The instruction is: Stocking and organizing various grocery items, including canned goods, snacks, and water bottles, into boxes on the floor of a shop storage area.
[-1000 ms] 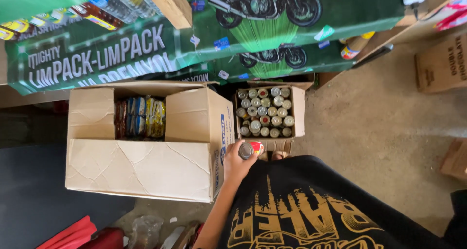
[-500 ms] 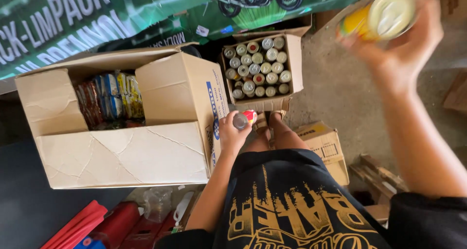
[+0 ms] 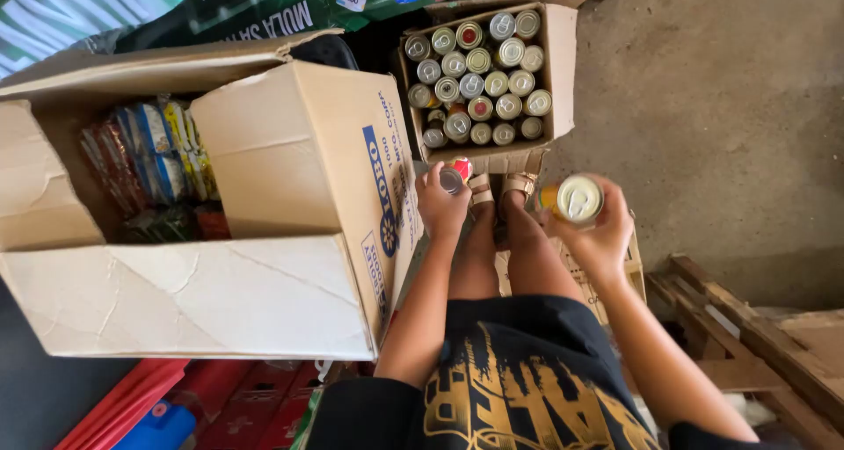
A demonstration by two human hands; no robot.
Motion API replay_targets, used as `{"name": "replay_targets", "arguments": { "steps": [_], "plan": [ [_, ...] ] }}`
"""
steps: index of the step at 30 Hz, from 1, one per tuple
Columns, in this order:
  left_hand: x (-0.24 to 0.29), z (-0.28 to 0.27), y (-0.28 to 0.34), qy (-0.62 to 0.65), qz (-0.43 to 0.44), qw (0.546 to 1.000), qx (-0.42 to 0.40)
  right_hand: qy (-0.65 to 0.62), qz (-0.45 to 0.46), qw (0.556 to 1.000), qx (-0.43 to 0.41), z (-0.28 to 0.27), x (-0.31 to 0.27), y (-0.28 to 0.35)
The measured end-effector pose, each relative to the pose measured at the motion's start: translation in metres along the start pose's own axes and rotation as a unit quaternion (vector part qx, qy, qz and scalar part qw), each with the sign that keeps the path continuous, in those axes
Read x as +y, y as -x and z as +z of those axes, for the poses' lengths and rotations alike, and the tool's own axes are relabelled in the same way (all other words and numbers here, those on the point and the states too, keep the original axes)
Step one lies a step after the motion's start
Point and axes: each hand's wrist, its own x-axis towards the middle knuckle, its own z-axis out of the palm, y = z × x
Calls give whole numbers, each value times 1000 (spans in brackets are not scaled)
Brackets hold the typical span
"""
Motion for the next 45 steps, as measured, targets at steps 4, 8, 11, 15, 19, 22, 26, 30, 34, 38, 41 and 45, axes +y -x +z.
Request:
{"name": "replay_targets", "arguments": {
  "steps": [4, 8, 11, 15, 19, 22, 26, 30, 34, 38, 41, 45],
  "plan": [
    [-27, 39, -30, -67, -19, 998, 1, 32, 24, 999, -2, 10, 37, 10],
    [-50, 62, -61, -94, 2, 995, -10, 96, 31, 995, -11, 12, 67, 22],
    [-72, 87, -85, -125, 19, 992, -14, 129, 53, 990, -13, 10, 87, 24],
    [-92, 112, -111, -141, 26, 989, -21, 153, 88, 984, -17, 7, 118, 27],
    [-115, 138, -128, -163, 35, 985, -42, 174, 103, 979, -15, 7, 141, 27],
    [-118, 149, -135, -169, 32, 984, -47, 169, 103, 980, -17, 7, 154, 25],
    [-123, 160, -140, -180, 45, 981, -50, 160, 115, 980, -21, 12, 160, 20],
    [-135, 169, -148, -181, 83, 979, -31, 152, 114, 981, -25, 14, 170, 22],
    [-143, 171, -145, -146, 90, 985, -13, 141, 116, 983, -36, 14, 172, 25],
    [-154, 171, -140, -93, 73, 993, 7, 168, 116, 978, -42, 15, 177, 27],
    [-152, 167, -137, -76, 84, 993, 25, 166, 120, 978, -40, 15, 178, 26],
    [-149, 171, -142, -118, 80, 990, -19, 161, 117, 979, -39, 17, 181, 25]
  ]
}}
